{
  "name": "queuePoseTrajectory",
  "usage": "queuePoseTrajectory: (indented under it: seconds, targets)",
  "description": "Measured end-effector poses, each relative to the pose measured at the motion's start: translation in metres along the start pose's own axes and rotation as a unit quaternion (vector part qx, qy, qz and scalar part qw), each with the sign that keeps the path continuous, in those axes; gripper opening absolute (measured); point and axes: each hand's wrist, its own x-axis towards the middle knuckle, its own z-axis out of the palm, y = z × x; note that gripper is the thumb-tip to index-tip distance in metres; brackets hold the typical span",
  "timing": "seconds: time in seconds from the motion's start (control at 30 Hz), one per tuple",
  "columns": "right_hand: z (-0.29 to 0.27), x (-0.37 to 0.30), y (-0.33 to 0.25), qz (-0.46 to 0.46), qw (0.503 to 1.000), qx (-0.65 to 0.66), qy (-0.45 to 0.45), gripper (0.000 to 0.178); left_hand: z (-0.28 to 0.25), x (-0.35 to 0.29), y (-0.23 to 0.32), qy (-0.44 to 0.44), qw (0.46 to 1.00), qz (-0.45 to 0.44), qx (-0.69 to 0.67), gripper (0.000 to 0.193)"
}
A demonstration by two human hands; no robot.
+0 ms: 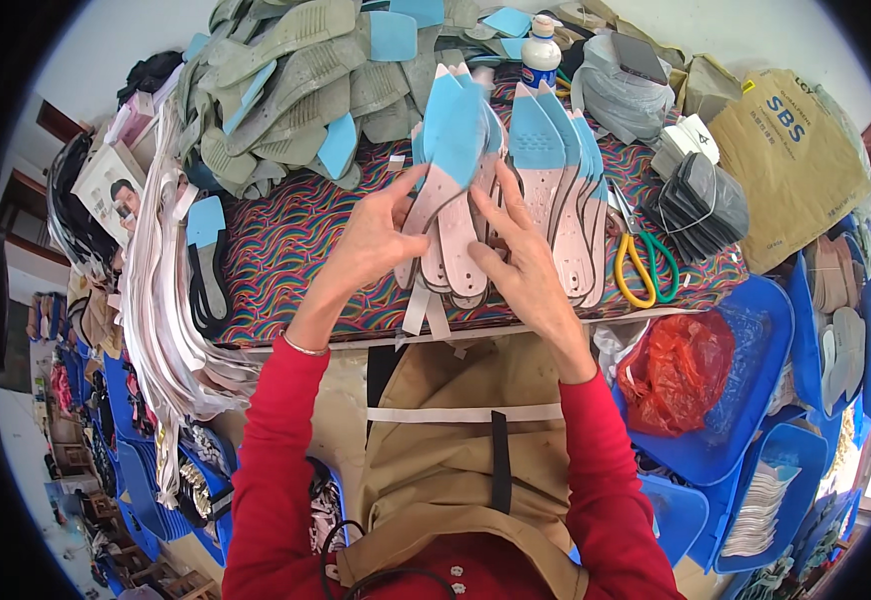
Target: Applying adhesive strips and assembling shoe insoles and soles at a workbench.
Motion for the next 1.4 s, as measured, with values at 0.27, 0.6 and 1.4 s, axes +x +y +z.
queuePoseTrajectory:
  seconds: [0.27,0.6,1.4]
  targets:
    - [0.000,-0.004,-0.008,0.063,0.996,0.064,0.018,0.056,-0.032,-0.053,-0.004,0.150,0.981,-0.004,-0.120,0.071]
    - [0.038,-0.072,-0.141,-0.204,0.970,0.102,0.087,0.016,-0.010,-0.108,-0.080,0.356,0.812,0.137,0.442,0.039]
    - [0.042,-0.166,-0.023,0.002,0.908,-0.148,-0.393,0.014,0.056,-0.272,-0.143,0.287,0.521,-0.130,-0.793,0.026]
